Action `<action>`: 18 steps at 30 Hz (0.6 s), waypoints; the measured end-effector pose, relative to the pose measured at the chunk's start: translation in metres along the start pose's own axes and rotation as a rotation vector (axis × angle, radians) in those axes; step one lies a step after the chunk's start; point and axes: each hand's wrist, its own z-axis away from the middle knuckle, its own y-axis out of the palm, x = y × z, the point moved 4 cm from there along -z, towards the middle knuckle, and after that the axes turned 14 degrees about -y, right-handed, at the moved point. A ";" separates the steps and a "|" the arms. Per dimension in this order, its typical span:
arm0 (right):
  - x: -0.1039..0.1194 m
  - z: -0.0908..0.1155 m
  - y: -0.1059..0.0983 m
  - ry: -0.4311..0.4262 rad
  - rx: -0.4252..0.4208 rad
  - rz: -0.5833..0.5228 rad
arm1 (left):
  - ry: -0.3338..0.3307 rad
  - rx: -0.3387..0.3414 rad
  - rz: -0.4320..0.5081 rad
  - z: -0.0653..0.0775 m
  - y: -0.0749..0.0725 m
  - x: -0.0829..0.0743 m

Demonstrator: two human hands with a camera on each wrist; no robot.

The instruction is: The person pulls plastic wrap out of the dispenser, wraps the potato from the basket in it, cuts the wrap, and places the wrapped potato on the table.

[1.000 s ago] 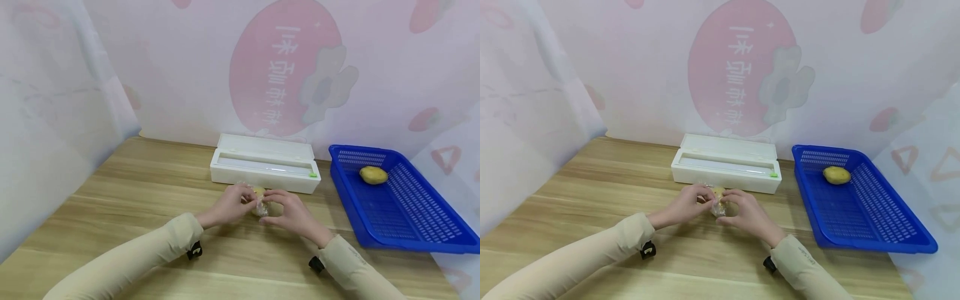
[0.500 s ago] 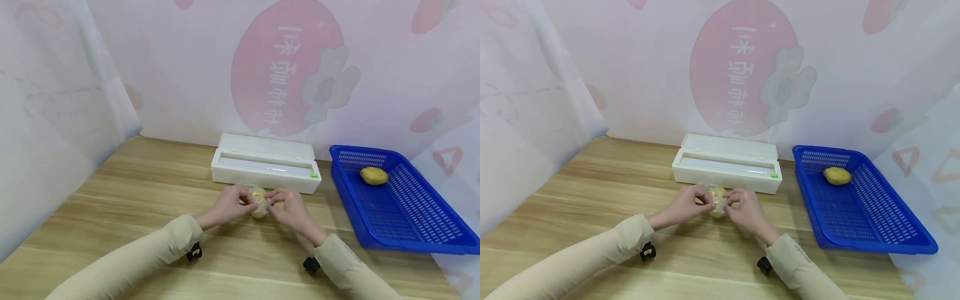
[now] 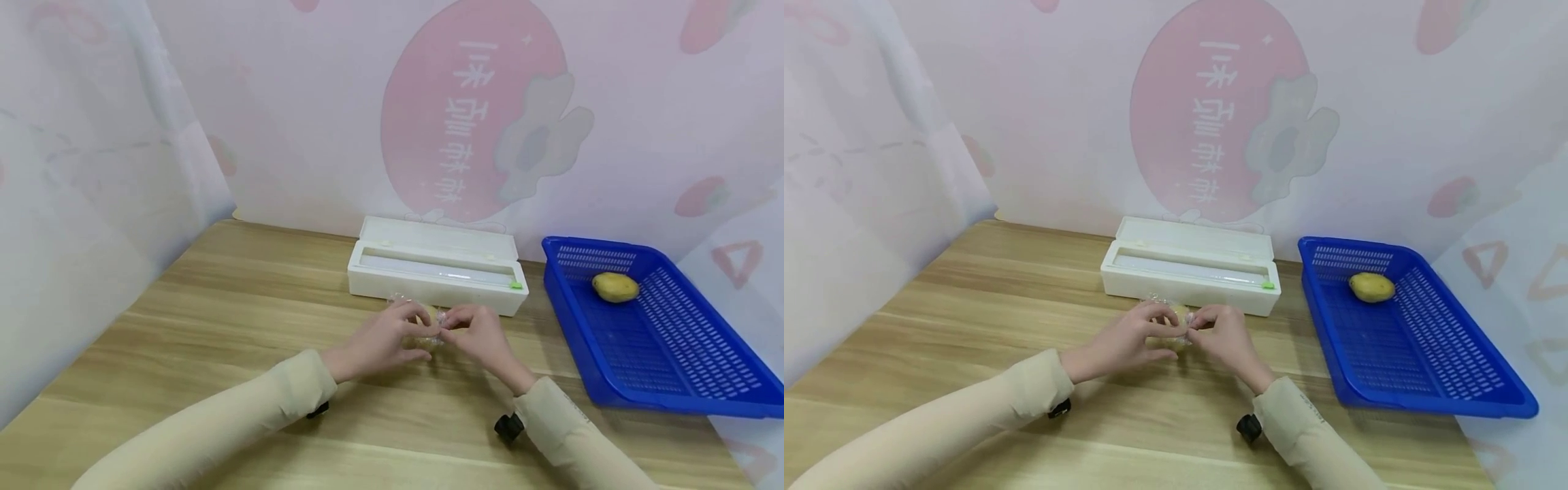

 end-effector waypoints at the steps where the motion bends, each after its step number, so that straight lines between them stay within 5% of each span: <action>1: -0.001 0.000 -0.001 0.014 0.004 -0.012 | -0.001 0.012 -0.018 -0.001 0.002 0.001; 6: -0.007 0.003 -0.001 0.046 0.022 -0.136 | -0.035 0.040 -0.030 -0.005 0.008 0.009; 9: -0.008 0.006 -0.001 -0.011 0.035 -0.165 | -0.046 0.046 0.006 -0.007 0.008 0.013; 18: -0.002 0.004 0.005 -0.284 0.152 0.097 | -0.102 0.063 0.097 -0.007 0.003 0.016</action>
